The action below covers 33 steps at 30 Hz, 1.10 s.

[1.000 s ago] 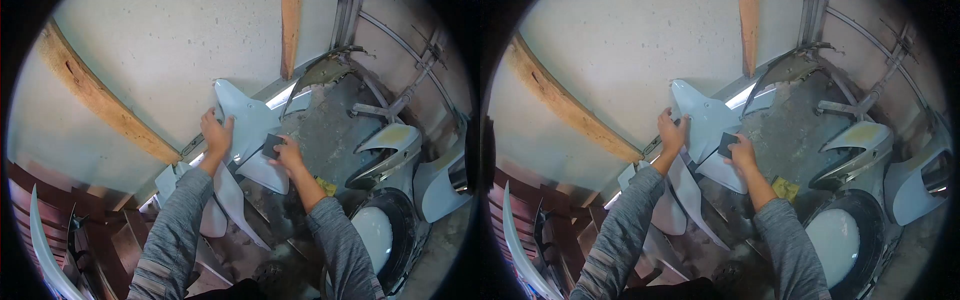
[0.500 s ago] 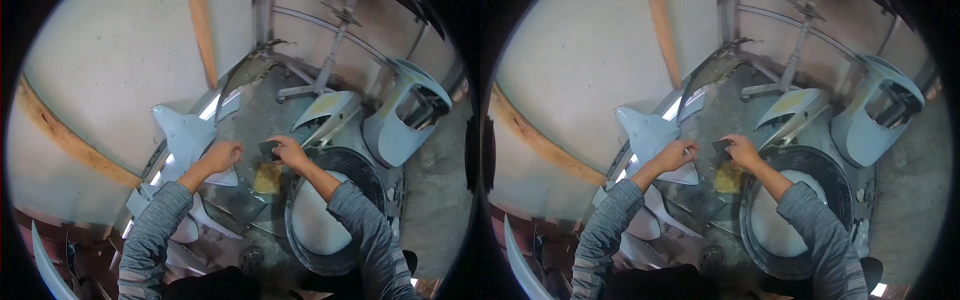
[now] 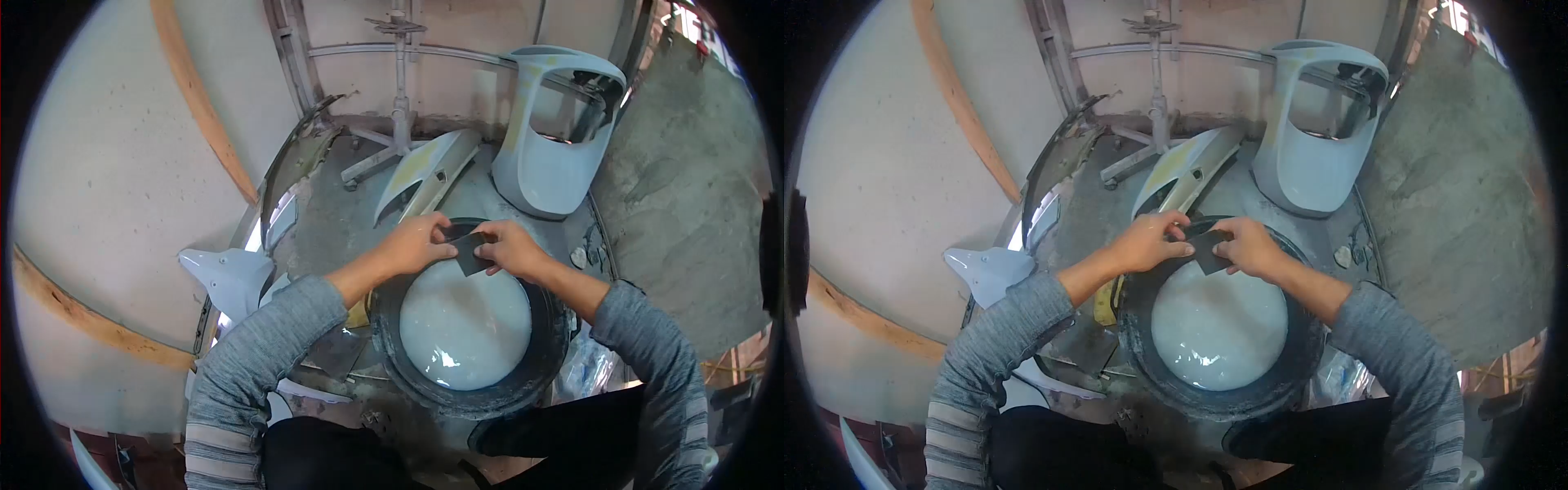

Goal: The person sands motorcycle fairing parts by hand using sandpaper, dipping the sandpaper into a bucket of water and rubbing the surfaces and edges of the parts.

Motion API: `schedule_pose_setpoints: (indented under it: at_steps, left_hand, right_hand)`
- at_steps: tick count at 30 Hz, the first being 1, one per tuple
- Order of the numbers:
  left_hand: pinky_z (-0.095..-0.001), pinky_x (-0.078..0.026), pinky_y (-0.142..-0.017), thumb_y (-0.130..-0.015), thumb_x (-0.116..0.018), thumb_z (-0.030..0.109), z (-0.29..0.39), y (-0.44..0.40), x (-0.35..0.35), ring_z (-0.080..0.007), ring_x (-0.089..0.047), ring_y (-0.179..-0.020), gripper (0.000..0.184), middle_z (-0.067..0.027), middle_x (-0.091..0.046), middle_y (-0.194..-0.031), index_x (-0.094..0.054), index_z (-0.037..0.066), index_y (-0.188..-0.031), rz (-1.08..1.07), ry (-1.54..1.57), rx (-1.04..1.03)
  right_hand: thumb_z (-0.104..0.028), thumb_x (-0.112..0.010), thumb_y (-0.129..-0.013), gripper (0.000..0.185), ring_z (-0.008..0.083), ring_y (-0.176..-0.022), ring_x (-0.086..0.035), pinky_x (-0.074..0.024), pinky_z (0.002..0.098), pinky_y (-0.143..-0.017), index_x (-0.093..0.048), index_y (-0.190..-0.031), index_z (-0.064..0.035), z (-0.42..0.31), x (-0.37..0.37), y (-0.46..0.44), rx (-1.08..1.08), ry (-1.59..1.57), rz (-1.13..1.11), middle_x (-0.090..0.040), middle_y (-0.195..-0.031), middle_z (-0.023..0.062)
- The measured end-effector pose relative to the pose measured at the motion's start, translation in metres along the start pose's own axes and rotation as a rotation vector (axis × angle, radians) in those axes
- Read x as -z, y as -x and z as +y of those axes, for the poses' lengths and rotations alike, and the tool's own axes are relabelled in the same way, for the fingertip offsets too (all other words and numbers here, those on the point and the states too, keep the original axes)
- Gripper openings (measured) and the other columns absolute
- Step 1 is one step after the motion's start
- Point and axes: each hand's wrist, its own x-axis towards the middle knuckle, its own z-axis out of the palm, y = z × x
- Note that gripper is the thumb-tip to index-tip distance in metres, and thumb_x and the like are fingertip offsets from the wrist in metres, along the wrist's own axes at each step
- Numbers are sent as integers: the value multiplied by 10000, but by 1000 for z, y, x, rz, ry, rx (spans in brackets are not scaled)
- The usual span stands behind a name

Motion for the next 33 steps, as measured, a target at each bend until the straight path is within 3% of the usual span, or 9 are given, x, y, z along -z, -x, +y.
schedule_pose_setpoints:
  at_steps: [5, 9, 13, 16, 17, 24, 28, 30, 33]
  left_hand:
    - [-307, -504, -634, -855, -719, 113, 53, -20, -21, -120, -650, -674, 154, -70, -690, -717, -685, -21, -923, -123, 86, -84]
    - [-301, -521, -684, -859, -702, 90, 76, -26, -27, -137, -662, -720, 143, -88, -702, -759, -689, -21, -948, -135, 32, -178]
    - [-384, -527, -687, -808, -738, 124, 92, -23, -41, -288, -687, -722, 181, -165, -701, -778, -697, -16, -916, -140, 98, -186]
    - [-395, -527, -692, -811, -746, 132, 107, -14, -53, -319, -680, -733, 176, -161, -700, -785, -696, 1, -917, -150, -75, -236]
    - [-350, -510, -665, -856, -741, 108, 113, -10, -54, -185, -653, -699, 161, -134, -701, -785, -694, -6, -959, -182, -148, -227]
    - [-343, -513, -630, -854, -748, 121, 110, 6, -79, -217, -655, -650, 162, -145, -700, -759, -701, -9, -939, -114, -62, -182]
    - [-342, -517, -627, -853, -754, 123, 104, -1, -92, -212, -669, -647, 173, -143, -701, -744, -700, -16, -939, -107, -72, -271]
    - [-341, -518, -632, -855, -751, 120, 100, -6, -104, -217, -669, -646, 184, -140, -700, -740, -695, -22, -956, -122, -3, -228]
    - [-339, -518, -646, -868, -722, 90, 96, -13, -120, -224, -672, -672, 183, -165, -706, -789, -690, -35, -997, -143, 78, -288]
  right_hand:
    - [-2, -754, -824, 103, 85, -621, -596, -526, 263, -547, -652, -814, -6, 22, 36, 36, 56, 50, 106, -634, -699, 10]
    - [-28, -796, -784, 144, 76, -639, -604, -465, 246, -562, -660, -743, -8, 27, 52, 60, 161, 108, 198, -652, -683, 23]
    - [-69, -825, -744, 149, 80, -612, -571, -454, 279, -555, -705, -779, 13, 40, 47, 79, 202, 18, 296, -648, -668, 29]
    - [-94, -829, -742, 174, 97, -628, -581, -462, 305, -576, -713, -812, 15, 45, 44, 91, 300, 145, 293, -663, -679, 55]
    - [-114, -829, -742, 193, 118, -649, -601, -470, 320, -602, -721, -844, 9, 43, 45, 94, 244, 150, 248, -672, -689, 75]
    - [-142, -799, -759, 211, 255, -675, -668, -508, 394, -661, -732, -911, -12, 59, 39, 105, 302, 177, 196, -690, -763, 153]
    - [-153, -786, -772, 216, 258, -660, -662, -513, 402, -663, -723, -921, -10, 70, 40, 110, 186, 221, 155, -688, -768, 152]
    - [-131, -765, -831, 158, 126, -612, -610, -502, 303, -514, -718, -936, -23, 79, 43, 115, 103, 171, 135, -611, -672, 30]
    - [-120, -738, -851, 155, 130, -601, -608, -538, 308, -531, -723, -972, -23, 95, 51, 114, -3, 176, 101, -616, -693, 28]
